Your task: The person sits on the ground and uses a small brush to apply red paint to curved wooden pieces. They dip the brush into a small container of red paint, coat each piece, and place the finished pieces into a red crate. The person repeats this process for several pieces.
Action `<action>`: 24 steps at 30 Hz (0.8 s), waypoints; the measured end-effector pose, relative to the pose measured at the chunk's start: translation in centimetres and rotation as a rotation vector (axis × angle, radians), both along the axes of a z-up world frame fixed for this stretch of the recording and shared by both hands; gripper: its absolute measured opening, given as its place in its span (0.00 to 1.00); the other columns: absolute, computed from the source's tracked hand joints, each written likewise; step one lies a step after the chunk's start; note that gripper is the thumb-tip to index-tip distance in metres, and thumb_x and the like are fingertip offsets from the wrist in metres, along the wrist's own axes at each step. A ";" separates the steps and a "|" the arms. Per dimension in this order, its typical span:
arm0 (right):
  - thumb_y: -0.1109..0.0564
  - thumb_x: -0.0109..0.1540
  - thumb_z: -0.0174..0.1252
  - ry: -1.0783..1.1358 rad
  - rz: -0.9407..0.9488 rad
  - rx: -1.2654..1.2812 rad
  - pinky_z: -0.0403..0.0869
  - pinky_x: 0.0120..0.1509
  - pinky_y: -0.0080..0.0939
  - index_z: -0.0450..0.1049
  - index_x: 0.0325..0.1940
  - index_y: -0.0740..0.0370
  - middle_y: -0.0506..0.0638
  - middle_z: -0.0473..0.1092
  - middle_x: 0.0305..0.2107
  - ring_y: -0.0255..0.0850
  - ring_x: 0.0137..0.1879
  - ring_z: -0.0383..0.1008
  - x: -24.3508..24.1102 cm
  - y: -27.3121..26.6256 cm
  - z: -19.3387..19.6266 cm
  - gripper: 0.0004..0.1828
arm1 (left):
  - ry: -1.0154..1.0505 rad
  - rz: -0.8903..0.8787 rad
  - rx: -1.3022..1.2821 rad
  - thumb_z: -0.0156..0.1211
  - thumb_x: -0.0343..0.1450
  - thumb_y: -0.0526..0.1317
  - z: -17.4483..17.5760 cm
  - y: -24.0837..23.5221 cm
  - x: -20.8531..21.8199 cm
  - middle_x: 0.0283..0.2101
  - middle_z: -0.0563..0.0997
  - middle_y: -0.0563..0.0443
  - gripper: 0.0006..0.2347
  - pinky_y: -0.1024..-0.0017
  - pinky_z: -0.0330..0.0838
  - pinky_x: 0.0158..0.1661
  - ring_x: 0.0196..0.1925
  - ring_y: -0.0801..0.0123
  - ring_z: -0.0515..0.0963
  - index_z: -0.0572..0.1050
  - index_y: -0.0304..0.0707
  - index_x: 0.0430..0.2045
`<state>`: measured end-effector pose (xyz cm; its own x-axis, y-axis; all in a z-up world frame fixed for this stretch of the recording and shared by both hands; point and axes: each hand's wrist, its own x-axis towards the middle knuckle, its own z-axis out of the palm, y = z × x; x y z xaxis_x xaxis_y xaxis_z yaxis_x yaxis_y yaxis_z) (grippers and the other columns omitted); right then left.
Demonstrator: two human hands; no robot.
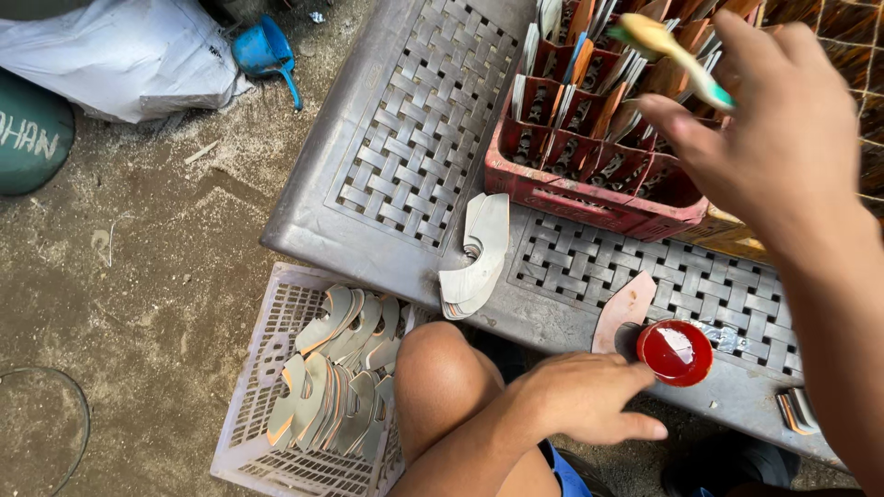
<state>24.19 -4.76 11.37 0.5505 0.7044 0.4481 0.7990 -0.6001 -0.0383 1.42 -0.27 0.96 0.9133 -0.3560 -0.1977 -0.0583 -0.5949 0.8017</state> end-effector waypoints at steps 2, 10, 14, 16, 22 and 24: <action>0.38 0.75 0.63 0.142 0.035 0.040 0.75 0.44 0.46 0.78 0.56 0.68 0.62 0.74 0.36 0.48 0.39 0.76 1.1 -5.0 -1.2 0.28 | 0.163 0.151 0.095 0.57 0.72 0.55 0.3 0.7 0.4 0.42 0.83 0.32 0.24 0.53 0.76 0.48 0.45 0.46 0.84 0.74 0.27 0.47; 0.47 0.65 0.59 0.649 -0.135 -0.060 0.80 0.38 0.47 0.74 0.63 0.67 0.59 0.76 0.29 0.49 0.34 0.82 0.9 -20.0 -8.2 0.27 | 0.230 0.559 0.388 0.64 0.70 0.52 -2.4 -1.0 2.3 0.45 0.80 0.29 0.23 0.52 0.77 0.46 0.45 0.44 0.83 0.74 0.26 0.47; 0.45 0.64 0.61 0.784 -0.482 -0.337 0.79 0.40 0.49 0.70 0.63 0.67 0.58 0.78 0.26 0.51 0.33 0.83 -0.7 -23.0 -7.6 0.30 | 0.262 0.645 0.485 0.67 0.68 0.50 -4.3 -2.6 4.3 0.49 0.78 0.28 0.23 0.54 0.79 0.44 0.45 0.44 0.84 0.74 0.24 0.45; 0.44 0.66 0.58 0.869 -0.446 -0.481 0.79 0.41 0.49 0.73 0.60 0.64 0.59 0.77 0.28 0.51 0.35 0.80 -2.2 -23.7 -7.1 0.25 | 0.327 0.610 0.509 0.66 0.68 0.48 -4.6 -2.2 4.6 0.46 0.80 0.29 0.20 0.54 0.78 0.47 0.46 0.45 0.84 0.77 0.27 0.44; 0.45 0.60 0.60 0.909 0.006 -0.349 0.75 0.49 0.51 0.73 0.60 0.52 0.56 0.71 0.43 0.55 0.44 0.77 -6.0 -23.3 -7.1 0.25 | 0.341 0.680 0.504 0.66 0.67 0.44 -2.9 0.8 3.6 0.40 0.82 0.29 0.23 0.52 0.76 0.49 0.44 0.42 0.83 0.68 0.25 0.49; 0.45 0.61 0.58 0.918 -0.030 -0.403 0.75 0.51 0.53 0.71 0.65 0.49 0.55 0.71 0.45 0.56 0.46 0.77 -6.8 -23.1 -6.9 0.28 | 0.292 0.674 0.407 0.62 0.70 0.41 -2.0 1.4 2.5 0.36 0.83 0.30 0.18 0.50 0.75 0.48 0.42 0.42 0.83 0.66 0.28 0.48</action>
